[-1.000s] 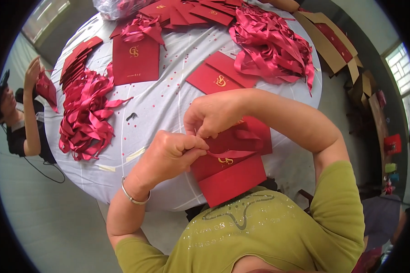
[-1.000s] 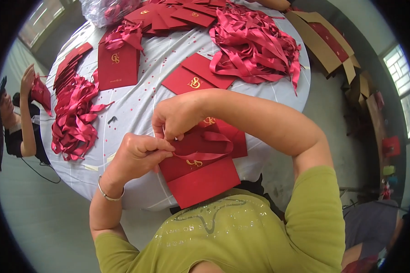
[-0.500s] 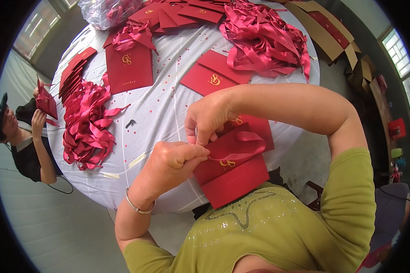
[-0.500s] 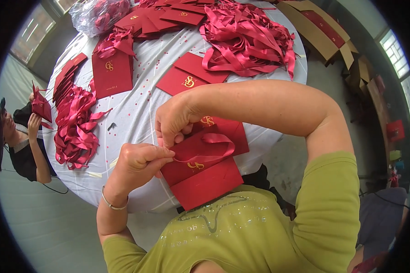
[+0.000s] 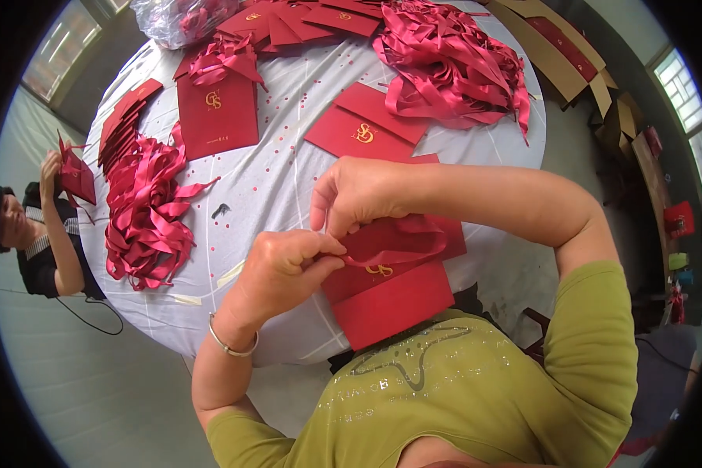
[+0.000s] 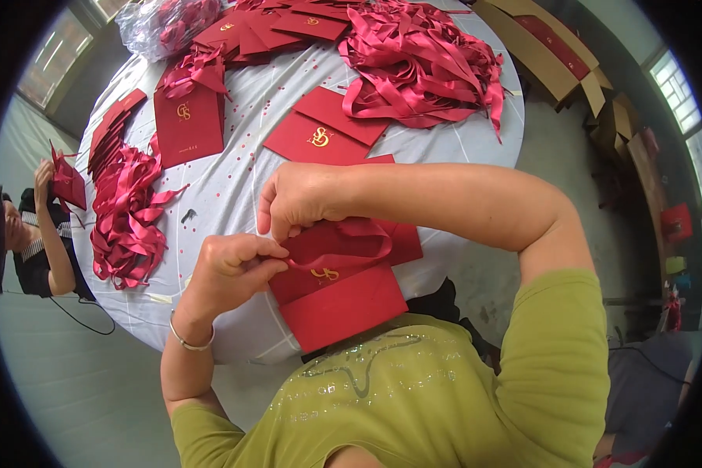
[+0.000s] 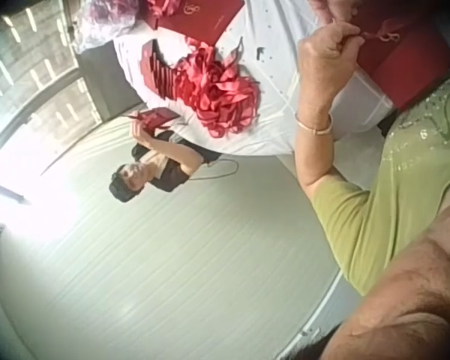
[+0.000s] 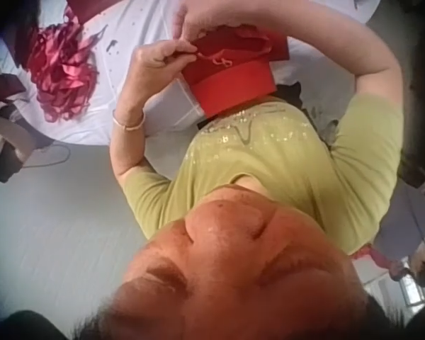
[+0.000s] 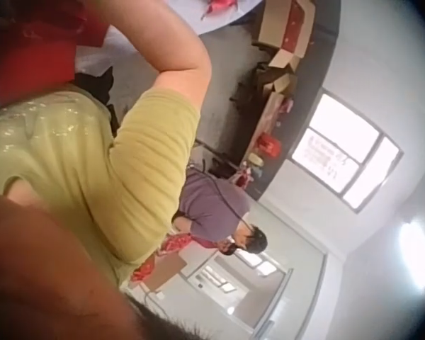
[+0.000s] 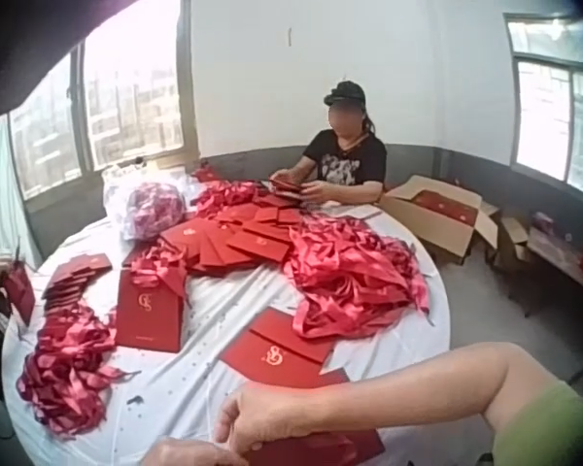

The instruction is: The person assembles paper gift bags by threading ribbon handles through the bags and folding them by hand.

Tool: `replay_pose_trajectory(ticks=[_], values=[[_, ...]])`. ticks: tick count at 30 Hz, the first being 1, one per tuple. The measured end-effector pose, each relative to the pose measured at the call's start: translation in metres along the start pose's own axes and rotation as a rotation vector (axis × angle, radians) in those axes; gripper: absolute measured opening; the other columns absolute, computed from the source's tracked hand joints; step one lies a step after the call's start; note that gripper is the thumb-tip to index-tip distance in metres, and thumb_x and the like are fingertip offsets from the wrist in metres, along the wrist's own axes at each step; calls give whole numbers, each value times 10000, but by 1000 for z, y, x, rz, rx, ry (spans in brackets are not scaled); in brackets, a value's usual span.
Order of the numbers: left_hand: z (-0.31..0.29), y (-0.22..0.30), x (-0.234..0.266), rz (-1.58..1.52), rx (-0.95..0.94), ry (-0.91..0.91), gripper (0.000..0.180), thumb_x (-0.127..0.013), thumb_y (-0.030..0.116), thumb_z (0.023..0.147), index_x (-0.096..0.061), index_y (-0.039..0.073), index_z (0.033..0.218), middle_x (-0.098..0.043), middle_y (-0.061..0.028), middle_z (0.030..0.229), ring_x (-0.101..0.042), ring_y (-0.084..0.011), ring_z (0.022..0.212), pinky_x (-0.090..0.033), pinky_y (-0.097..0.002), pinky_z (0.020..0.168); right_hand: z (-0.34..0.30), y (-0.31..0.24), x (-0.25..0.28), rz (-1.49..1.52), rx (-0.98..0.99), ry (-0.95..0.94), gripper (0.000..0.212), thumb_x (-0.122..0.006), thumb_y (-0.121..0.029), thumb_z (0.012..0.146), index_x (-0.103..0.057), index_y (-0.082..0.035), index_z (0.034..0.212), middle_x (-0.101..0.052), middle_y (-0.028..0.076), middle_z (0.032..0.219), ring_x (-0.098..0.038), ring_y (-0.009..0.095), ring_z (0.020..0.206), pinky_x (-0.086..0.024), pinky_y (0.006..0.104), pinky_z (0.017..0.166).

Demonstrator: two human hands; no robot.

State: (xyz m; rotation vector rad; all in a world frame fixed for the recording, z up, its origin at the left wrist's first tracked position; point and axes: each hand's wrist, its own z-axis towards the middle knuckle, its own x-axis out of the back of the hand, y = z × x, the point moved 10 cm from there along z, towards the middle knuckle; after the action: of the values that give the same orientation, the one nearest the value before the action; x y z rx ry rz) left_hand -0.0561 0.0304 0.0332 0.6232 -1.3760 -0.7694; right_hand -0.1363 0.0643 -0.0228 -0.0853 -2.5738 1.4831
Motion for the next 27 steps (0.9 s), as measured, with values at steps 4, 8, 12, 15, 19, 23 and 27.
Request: replay_pose_trajectory(ticks=[4, 8, 12, 15, 19, 23, 27], values=[[4, 4, -14, -88, -12, -76, 113, -756, 21, 770, -719, 30, 876, -688, -117, 712, -687, -198, 624, -530, -297, 577, 4, -13, 45, 17, 193, 233, 171, -766, -37, 714, -692, -21, 867, -678, 43, 758, -605, 102, 604, -477, 240, 516], [4, -6, -12, -109, 47, -78, 125, -752, 21, 776, -703, 23, 891, -693, -122, 728, -693, -204, 643, -534, -298, 591, -1, -26, 59, -76, 263, 302, 146, -722, -50, 753, -681, 2, 883, -683, 50, 777, -640, 105, 652, -514, 250, 538], [4, -1, -11, -104, -72, -45, 115, -756, 0, 792, -688, 7, 885, -684, -47, 673, -622, -83, 498, -462, -227, 456, -10, -38, 75, -227, 418, 437, 149, -704, -49, 761, -684, 29, 887, -691, 67, 794, -650, 107, 677, -522, 253, 552], [6, -6, -14, -123, -42, -65, 128, -756, 5, 797, -683, 2, 902, -687, -46, 681, -619, -82, 498, -460, -227, 453, -3, -32, 79, -324, 433, 472, 132, -720, -49, 765, -695, 38, 861, -703, 84, 785, -653, 112, 667, -531, 262, 588], [7, -13, -15, -129, -17, -67, 136, -755, 15, 804, -678, 3, 915, -690, -45, 690, -610, -83, 493, -459, -230, 453, 5, -23, 82, -381, 402, 495, 152, -758, -86, 765, -709, 30, 849, -715, 95, 778, -660, 120, 677, -537, 277, 641], [8, -17, -16, -126, 4, -88, 135, -748, 30, 818, -665, 2, 921, -682, -42, 684, -593, -79, 493, -460, -236, 468, 1, -27, 78, -472, 473, 536, 170, -770, -102, 769, -708, 32, 855, -713, 92, 775, -663, 122, 686, -536, 279, 648], [9, -19, -20, -134, 22, -125, 144, -740, 36, 826, -652, 2, 935, -663, -37, 670, -572, -77, 495, -455, -243, 479, 8, -20, 79, -465, 434, 535, 176, -745, -115, 812, -702, 44, 872, -714, 101, 788, -669, 136, 692, -539, 286, 652]])
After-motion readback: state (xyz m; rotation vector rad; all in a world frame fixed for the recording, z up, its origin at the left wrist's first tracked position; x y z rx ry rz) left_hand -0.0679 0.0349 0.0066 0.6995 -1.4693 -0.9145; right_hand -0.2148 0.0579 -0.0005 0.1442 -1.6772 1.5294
